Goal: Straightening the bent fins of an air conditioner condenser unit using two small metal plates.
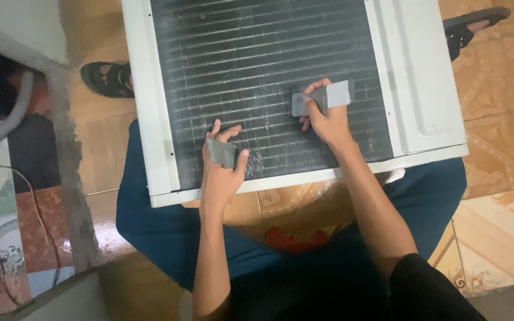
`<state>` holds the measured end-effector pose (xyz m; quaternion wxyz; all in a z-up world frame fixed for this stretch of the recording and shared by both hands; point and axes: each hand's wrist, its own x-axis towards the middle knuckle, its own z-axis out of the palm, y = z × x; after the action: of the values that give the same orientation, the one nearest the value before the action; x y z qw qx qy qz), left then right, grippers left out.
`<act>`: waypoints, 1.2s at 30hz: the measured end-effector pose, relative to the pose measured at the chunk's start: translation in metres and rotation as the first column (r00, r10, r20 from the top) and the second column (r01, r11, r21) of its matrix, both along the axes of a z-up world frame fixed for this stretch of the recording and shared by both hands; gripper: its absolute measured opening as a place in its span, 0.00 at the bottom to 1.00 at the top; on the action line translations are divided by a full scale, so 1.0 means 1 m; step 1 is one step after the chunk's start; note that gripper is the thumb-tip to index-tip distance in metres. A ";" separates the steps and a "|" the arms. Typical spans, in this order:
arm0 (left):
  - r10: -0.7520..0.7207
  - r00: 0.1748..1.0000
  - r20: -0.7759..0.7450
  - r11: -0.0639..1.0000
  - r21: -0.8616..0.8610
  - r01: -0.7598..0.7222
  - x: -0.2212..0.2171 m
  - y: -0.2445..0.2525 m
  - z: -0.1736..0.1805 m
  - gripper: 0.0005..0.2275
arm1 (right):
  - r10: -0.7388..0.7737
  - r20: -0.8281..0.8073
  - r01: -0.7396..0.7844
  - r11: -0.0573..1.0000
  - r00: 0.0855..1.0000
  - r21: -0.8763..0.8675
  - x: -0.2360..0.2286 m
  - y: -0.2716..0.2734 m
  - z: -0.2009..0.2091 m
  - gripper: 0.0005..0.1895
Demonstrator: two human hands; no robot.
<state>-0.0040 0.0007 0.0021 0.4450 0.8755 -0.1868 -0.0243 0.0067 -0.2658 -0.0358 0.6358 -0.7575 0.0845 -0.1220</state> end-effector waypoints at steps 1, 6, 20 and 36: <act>-0.001 1.000 0.000 1.000 0.000 0.001 0.000 0.000 0.000 0.13 | -0.001 0.000 0.001 1.000 1.000 0.000 -0.001 0.000 0.001 0.06; -0.001 1.000 0.003 1.000 -0.011 0.001 0.000 -0.001 0.001 0.13 | 0.009 0.011 -0.009 1.000 1.000 -0.024 -0.002 0.001 0.003 0.06; -0.003 1.000 -0.010 1.000 -0.025 0.003 -0.001 -0.001 0.004 0.13 | 0.001 0.001 -0.001 0.925 1.000 -0.379 0.002 0.016 0.015 0.07; 0.003 1.000 0.019 0.999 -0.033 -0.002 0.000 -0.002 0.007 0.13 | 0.087 -0.023 -0.087 0.857 0.996 -0.508 0.006 0.014 -0.004 0.08</act>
<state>-0.0036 -0.0012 0.0089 0.4576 0.8684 -0.1903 -0.0125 0.0125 -0.2517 -0.0400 0.4183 -0.9013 0.0149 -0.1113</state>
